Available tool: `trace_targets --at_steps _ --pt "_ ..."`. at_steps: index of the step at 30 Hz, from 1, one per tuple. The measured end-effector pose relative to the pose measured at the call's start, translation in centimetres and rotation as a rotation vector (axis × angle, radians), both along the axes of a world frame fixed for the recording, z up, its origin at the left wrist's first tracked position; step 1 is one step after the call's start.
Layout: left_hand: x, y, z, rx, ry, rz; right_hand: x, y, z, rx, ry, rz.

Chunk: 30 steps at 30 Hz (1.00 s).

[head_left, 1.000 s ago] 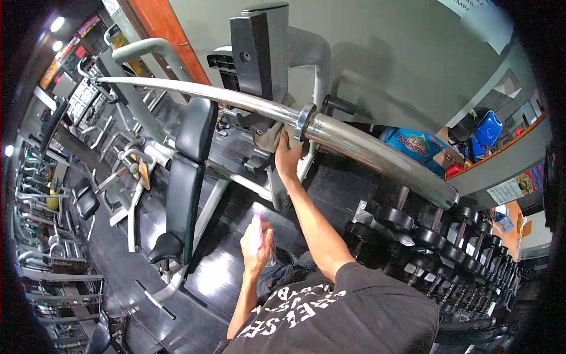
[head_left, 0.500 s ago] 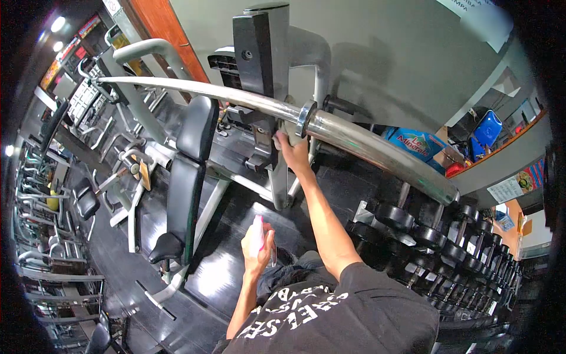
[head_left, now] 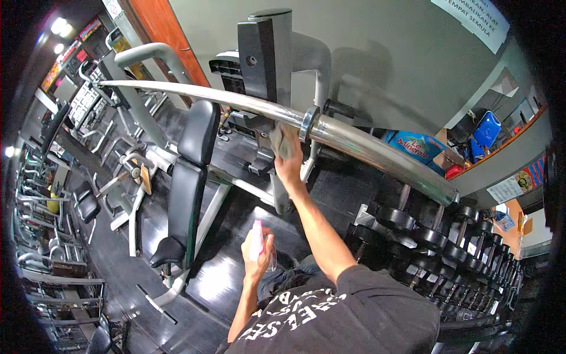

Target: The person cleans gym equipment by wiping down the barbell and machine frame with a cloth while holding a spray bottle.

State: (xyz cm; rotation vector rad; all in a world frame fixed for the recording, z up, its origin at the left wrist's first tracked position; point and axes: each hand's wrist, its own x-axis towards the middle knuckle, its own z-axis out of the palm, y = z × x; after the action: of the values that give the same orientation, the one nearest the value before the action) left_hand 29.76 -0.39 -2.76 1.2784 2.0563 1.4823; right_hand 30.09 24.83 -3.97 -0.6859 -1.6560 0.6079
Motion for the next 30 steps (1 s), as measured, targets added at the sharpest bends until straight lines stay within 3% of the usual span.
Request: trace_targets --at_steps 2,4,6,8,9,11,14,16,17,21,23,25,26,28,30 --pt "0.0 -0.2 -0.2 0.012 -0.079 0.014 1.0 -2.7 -3.2 -0.071 0.041 -0.012" --pt "-0.2 0.2 -0.5 0.020 -0.160 0.024 1.8 -3.3 -10.9 -0.241 0.008 0.050" --pt "-0.5 0.6 -0.7 0.048 0.088 -0.014 3.2 -3.1 -13.4 -0.385 -0.027 0.124" --pt "-0.1 0.7 0.2 0.058 0.065 -0.017 3.7 -2.4 -13.2 -0.434 -0.018 0.123" --pt "0.1 0.8 0.7 0.069 0.043 -0.015 3.3 -2.5 -10.1 -0.298 0.076 -0.020" --pt "0.3 0.8 1.1 0.082 0.079 -0.014 2.9 -2.5 -2.4 -0.334 0.349 0.021" --pt "0.3 0.3 1.0 0.080 0.056 -0.024 2.8 -1.0 1.1 -0.200 0.147 0.164" --pt "0.4 -0.2 1.0 0.064 0.000 -0.031 1.3 -1.4 2.2 -0.089 0.123 0.105" --pt "0.4 -0.4 1.0 0.055 -0.050 -0.009 0.5 -1.7 2.5 0.022 0.097 0.040" --pt "0.3 -1.0 0.5 0.101 -0.247 0.082 0.5 -3.1 -4.2 -0.080 0.096 0.040" --pt "-0.1 -1.2 0.0 0.106 -0.126 0.074 2.2 -5.2 -5.6 -0.184 0.107 0.065" --pt "-0.2 -1.2 -0.4 0.070 -0.202 0.053 4.3 -5.4 -7.9 -0.751 -0.126 0.254" --pt "-0.1 -1.1 -0.2 0.073 -0.202 0.054 4.6 -5.7 -7.6 -0.747 -0.127 0.254" --pt "0.3 -1.1 0.5 0.043 -0.239 0.075 5.1 -6.3 -6.9 -0.610 0.132 0.141" --pt "-0.1 -1.3 -0.7 0.044 -0.200 0.060 5.2 -6.2 -1.9 -0.437 0.250 0.241"
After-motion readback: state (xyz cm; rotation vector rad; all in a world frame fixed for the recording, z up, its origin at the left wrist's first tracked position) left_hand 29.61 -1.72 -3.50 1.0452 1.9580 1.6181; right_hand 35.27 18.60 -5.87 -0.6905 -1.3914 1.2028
